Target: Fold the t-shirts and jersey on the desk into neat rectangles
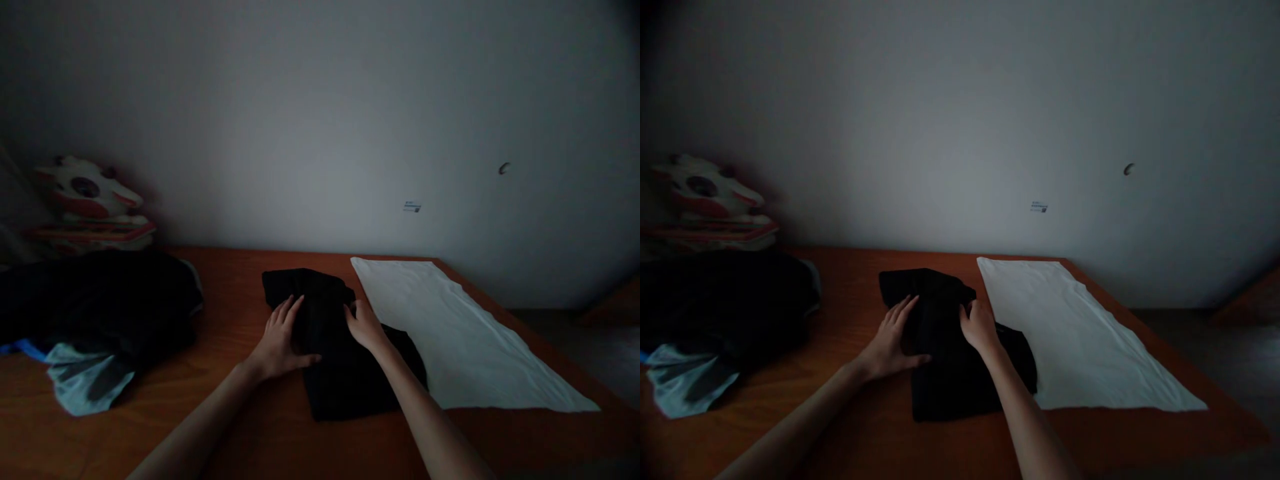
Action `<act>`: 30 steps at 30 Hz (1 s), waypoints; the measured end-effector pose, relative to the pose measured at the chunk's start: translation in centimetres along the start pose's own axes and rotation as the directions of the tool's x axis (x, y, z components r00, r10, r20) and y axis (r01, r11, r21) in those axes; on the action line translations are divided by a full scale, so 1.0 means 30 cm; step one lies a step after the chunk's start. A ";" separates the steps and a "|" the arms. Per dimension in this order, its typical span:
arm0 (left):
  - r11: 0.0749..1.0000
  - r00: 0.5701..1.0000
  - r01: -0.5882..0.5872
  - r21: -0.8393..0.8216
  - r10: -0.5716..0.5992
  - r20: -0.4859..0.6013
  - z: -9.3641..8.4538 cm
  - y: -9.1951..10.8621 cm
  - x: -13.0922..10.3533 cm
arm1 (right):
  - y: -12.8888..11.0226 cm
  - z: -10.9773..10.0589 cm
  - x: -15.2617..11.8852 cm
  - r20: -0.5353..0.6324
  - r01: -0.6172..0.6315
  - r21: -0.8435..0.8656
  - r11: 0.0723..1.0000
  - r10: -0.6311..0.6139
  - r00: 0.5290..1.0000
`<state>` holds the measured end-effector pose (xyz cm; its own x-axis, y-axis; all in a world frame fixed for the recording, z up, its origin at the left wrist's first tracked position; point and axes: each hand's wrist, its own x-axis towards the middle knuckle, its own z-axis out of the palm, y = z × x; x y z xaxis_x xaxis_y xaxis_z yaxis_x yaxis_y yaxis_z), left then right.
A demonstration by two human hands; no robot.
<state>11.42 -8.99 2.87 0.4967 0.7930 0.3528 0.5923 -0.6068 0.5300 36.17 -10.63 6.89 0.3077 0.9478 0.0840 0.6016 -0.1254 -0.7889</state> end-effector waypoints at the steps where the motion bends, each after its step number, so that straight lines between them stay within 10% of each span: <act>1: 1.000 0.999 0.015 0.011 -0.014 -0.036 0.001 -0.010 0.002 | -0.007 0.023 -0.010 0.024 -0.009 0.019 1.000 0.008 1.000; 9: 0.969 0.997 0.028 -0.244 -0.046 -0.068 -0.061 -0.082 0.007 | -0.158 0.144 -0.049 0.232 0.064 0.600 0.798 -0.249 0.940; 17: 0.913 0.922 -0.015 -0.408 -0.145 -0.359 -0.061 -0.062 0.034 | 0.024 0.108 0.031 -0.387 0.257 0.275 0.926 -0.138 0.912; 25: 0.878 0.809 0.012 -0.479 -0.290 -0.511 -0.097 -0.107 0.028 | 0.154 0.155 0.068 -0.262 0.242 0.150 0.959 -0.198 0.945; 30: 0.912 0.750 -0.103 -0.397 -0.191 -0.633 -0.233 -0.096 0.002 | 0.170 0.155 0.086 -0.238 0.216 0.119 0.969 -0.184 0.954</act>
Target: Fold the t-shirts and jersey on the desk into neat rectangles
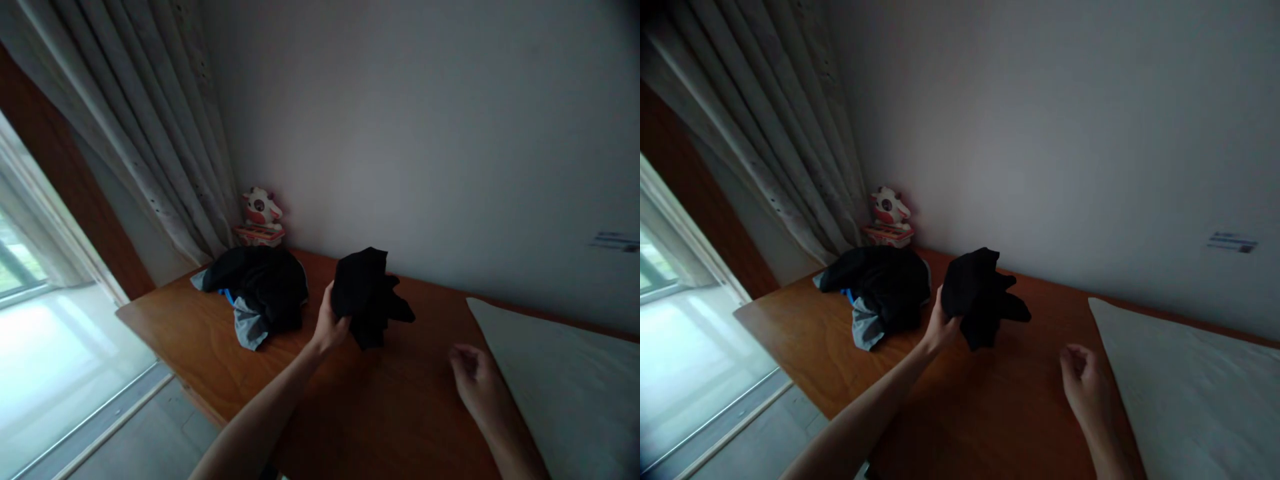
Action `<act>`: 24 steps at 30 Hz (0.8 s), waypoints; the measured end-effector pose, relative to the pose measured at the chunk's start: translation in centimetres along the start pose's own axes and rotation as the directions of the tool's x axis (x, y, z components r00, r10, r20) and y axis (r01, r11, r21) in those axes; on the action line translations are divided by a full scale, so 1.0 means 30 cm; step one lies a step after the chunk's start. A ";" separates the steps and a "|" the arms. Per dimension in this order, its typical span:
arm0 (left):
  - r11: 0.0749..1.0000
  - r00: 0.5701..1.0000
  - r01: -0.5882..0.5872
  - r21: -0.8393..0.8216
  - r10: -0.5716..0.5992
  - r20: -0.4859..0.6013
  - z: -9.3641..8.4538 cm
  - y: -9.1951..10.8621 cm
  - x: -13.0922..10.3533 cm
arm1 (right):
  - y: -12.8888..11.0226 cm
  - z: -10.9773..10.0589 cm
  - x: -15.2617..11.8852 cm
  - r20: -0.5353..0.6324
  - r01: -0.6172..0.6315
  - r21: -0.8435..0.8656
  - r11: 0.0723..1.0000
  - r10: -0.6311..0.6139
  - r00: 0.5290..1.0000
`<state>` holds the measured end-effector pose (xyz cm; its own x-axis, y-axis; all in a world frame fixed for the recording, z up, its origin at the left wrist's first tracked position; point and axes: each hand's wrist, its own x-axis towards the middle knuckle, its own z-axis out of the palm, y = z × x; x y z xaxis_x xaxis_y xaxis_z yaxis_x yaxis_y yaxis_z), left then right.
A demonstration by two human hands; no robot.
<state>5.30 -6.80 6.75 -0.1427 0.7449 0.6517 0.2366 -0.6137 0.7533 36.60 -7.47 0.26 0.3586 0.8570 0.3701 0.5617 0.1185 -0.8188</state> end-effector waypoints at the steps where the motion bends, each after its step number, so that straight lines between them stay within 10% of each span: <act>1: 0.999 0.999 -0.027 0.029 0.028 -0.041 -0.040 0.020 0.027 | 0.001 -0.002 0.000 0.000 0.000 -0.005 1.000 0.000 1.000; 6: 0.924 0.950 -0.055 0.378 0.164 -0.264 -0.333 0.156 0.206 | 0.002 -0.010 0.004 0.042 -0.023 -0.026 0.999 0.024 0.999; 13: 0.502 0.898 0.174 0.847 0.272 -0.345 -0.666 0.302 0.323 | 0.031 -0.004 0.018 0.079 -0.046 -0.032 0.998 0.048 0.996; 17: 0.323 0.966 0.251 0.913 -0.016 -0.259 -0.714 0.185 0.254 | 0.031 -0.009 0.019 0.085 -0.065 -0.077 0.995 0.071 0.994; 20: 0.272 0.905 0.378 0.885 -0.308 -0.292 -0.714 0.029 0.149 | 0.029 -0.015 0.018 0.099 -0.076 -0.100 0.992 0.085 0.991; 24: 0.287 0.873 0.472 0.834 -0.286 -0.395 -0.707 -0.100 0.041 | 0.030 -0.015 0.014 0.107 -0.094 -0.106 0.990 0.105 0.989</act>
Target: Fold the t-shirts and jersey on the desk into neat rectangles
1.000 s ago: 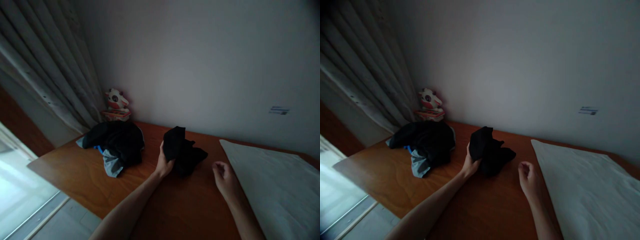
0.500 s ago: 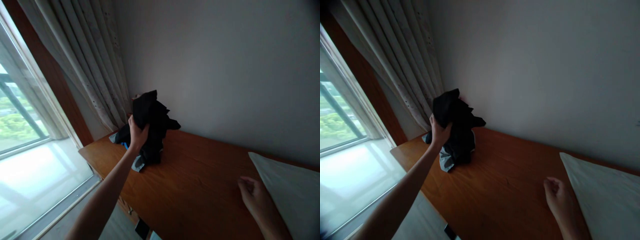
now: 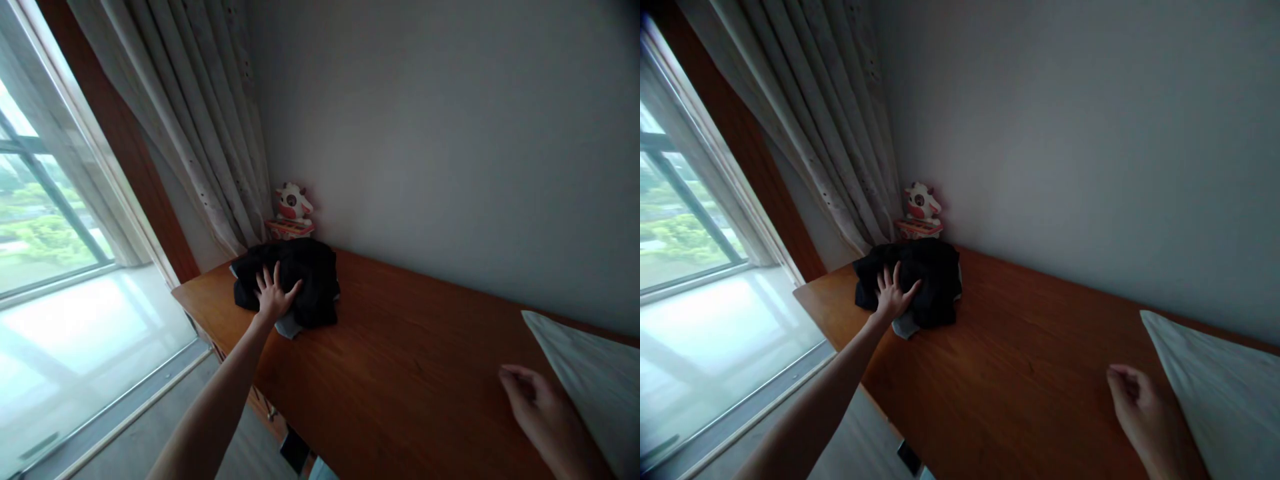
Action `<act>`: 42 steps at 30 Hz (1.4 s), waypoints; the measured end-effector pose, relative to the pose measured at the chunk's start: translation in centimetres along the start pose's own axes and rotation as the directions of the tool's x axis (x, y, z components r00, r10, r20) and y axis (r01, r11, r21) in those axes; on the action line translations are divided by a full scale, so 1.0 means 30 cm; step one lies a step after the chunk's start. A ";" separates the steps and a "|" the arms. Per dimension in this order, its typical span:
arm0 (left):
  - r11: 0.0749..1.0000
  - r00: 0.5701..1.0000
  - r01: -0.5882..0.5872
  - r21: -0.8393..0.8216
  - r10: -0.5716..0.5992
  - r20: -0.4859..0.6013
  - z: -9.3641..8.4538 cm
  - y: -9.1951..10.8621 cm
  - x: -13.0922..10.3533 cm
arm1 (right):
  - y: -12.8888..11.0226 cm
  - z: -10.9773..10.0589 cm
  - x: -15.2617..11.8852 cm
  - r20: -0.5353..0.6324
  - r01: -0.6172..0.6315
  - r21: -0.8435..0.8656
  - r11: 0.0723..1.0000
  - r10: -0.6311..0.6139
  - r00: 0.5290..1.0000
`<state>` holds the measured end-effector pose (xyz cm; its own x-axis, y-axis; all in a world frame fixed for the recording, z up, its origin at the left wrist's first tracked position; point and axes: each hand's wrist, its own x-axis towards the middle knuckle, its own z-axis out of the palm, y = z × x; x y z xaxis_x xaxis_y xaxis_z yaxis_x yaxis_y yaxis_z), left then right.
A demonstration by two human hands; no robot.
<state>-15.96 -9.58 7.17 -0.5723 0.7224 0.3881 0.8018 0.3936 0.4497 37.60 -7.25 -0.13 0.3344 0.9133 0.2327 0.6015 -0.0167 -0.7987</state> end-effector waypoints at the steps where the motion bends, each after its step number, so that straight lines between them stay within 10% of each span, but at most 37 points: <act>1: 1.000 1.000 0.005 -0.011 -0.005 0.004 0.008 -0.007 -0.005 | 0.001 0.001 -0.001 0.001 0.001 0.000 1.000 -0.001 1.000; 8: 1.000 0.999 0.005 0.019 -0.006 0.053 -0.086 0.037 0.017 | 0.022 0.006 0.007 0.025 0.022 -0.013 1.000 -0.022 0.999; 12: 0.955 0.948 -0.298 -0.005 0.295 -0.120 -0.110 0.151 -0.041 | -0.003 0.009 -0.005 0.001 0.046 0.047 0.998 -0.047 0.999; 14: 0.849 0.856 -0.517 -0.113 0.511 -0.075 -0.077 0.240 -0.103 | -0.042 0.003 -0.025 -0.040 0.051 0.088 0.995 -0.048 0.998; 19: 0.495 0.469 -0.746 -0.446 0.866 0.176 0.108 0.508 -0.331 | -0.129 -0.011 -0.052 -0.079 0.099 0.204 0.974 -0.085 0.993; 22: 0.424 0.382 -0.735 -0.529 0.904 0.193 0.210 0.636 -0.455 | -0.132 -0.007 -0.049 -0.104 0.108 0.181 0.977 -0.091 0.990; 29: 0.428 0.482 -0.554 -0.715 0.864 0.144 0.295 0.672 -0.471 | -0.114 -0.016 -0.043 -0.056 0.085 0.086 0.993 -0.080 0.995; 33: 0.525 0.593 -0.409 -0.746 0.775 0.220 0.311 0.662 -0.431 | -0.071 -0.188 0.003 -0.044 -0.024 -0.087 0.996 0.021 0.999; 38: 0.426 0.478 -0.554 -0.716 0.866 0.146 0.313 0.682 -0.446 | 0.042 -0.521 0.040 -0.303 -0.381 -0.398 0.834 0.273 0.913; 42: 0.381 0.417 -0.592 -0.710 0.899 0.134 0.315 0.683 -0.452 | 0.136 -0.652 0.017 -0.426 -0.599 -0.483 0.639 0.426 0.798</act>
<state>9.86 -5.94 3.53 0.5047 0.7314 0.4586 0.5221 -0.6817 0.5125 54.42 -14.81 7.59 0.8322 0.5483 0.0820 0.5344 -0.7541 -0.3817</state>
